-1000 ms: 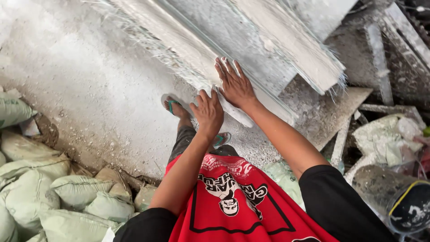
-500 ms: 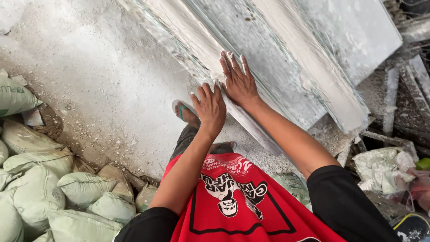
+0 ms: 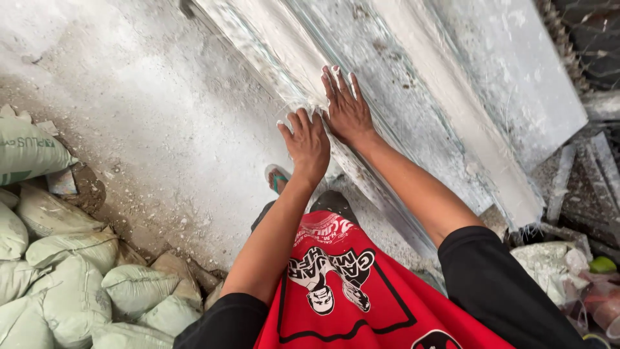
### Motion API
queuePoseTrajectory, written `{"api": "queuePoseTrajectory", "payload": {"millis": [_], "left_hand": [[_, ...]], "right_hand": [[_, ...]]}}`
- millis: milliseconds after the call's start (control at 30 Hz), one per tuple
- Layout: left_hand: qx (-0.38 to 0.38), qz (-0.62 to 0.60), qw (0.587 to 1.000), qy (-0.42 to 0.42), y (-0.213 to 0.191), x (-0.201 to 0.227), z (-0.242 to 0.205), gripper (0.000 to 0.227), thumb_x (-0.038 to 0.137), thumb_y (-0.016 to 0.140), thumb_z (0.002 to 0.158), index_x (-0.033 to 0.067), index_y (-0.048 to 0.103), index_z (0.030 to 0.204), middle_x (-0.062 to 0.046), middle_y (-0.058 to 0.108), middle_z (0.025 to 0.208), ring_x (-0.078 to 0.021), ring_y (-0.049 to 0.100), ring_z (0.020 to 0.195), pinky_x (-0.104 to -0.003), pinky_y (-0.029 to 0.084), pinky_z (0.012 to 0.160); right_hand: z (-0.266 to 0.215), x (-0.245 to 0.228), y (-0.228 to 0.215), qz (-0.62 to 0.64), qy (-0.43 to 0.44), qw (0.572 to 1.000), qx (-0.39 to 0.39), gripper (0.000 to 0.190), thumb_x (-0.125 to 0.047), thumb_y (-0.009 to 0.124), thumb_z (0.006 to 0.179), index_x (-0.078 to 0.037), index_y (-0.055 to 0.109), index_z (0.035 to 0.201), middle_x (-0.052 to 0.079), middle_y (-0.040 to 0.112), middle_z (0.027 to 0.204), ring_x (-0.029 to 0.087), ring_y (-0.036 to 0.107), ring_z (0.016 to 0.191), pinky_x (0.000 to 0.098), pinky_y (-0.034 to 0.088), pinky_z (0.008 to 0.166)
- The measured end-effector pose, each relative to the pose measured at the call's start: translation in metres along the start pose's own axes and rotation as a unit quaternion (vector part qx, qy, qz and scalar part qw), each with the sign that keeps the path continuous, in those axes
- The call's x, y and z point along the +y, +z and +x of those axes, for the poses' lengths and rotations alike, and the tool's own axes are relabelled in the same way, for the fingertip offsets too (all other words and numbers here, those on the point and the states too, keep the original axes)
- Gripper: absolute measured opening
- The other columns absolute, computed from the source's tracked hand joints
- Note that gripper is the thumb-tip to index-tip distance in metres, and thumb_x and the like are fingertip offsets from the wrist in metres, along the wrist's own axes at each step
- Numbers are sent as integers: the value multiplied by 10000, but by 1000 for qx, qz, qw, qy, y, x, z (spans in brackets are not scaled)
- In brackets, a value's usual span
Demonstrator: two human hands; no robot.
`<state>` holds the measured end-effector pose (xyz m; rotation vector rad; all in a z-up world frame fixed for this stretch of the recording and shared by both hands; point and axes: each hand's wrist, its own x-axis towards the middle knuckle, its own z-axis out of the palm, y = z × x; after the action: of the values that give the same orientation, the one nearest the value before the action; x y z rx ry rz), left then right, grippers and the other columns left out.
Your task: Applying and smoothing plaster mix onto long decorative molds reinforced with fiberglass.
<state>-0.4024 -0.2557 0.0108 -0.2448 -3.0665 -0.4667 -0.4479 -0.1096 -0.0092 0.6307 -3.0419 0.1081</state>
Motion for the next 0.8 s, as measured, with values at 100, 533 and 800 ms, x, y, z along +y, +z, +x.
{"api": "queuePoseTrajectory", "payload": {"millis": [100,533,800], "left_hand": [[-8,-15,1000,-26,3,-10,18,267,183,556,906,107,668,1137,-152,544,1163,-359,477,1192,-611,304,1070],[-16,15,996,-83,-15,-91,134,253,213,521,1008,111,674,1182,-160,549,1193,-379,465,1240,-616,304,1082],[53,36,996,-55,-44,-179,235,307,175,524,976,93,664,1236,-170,530,1203,-385,452,1257,-601,307,1087]], "right_hand": [[25,-2,4,2,-5,1000,1,856,-288,606,1029,14,90,1642,155,178,1737,342,174,1606,543,87,1305],[173,-26,4,18,6,1000,-16,843,-304,564,1044,36,58,1626,166,133,1734,344,103,1602,550,56,1288],[314,-44,16,30,-9,999,-4,825,-283,558,1060,45,73,1640,162,128,1742,336,103,1614,544,57,1304]]}}
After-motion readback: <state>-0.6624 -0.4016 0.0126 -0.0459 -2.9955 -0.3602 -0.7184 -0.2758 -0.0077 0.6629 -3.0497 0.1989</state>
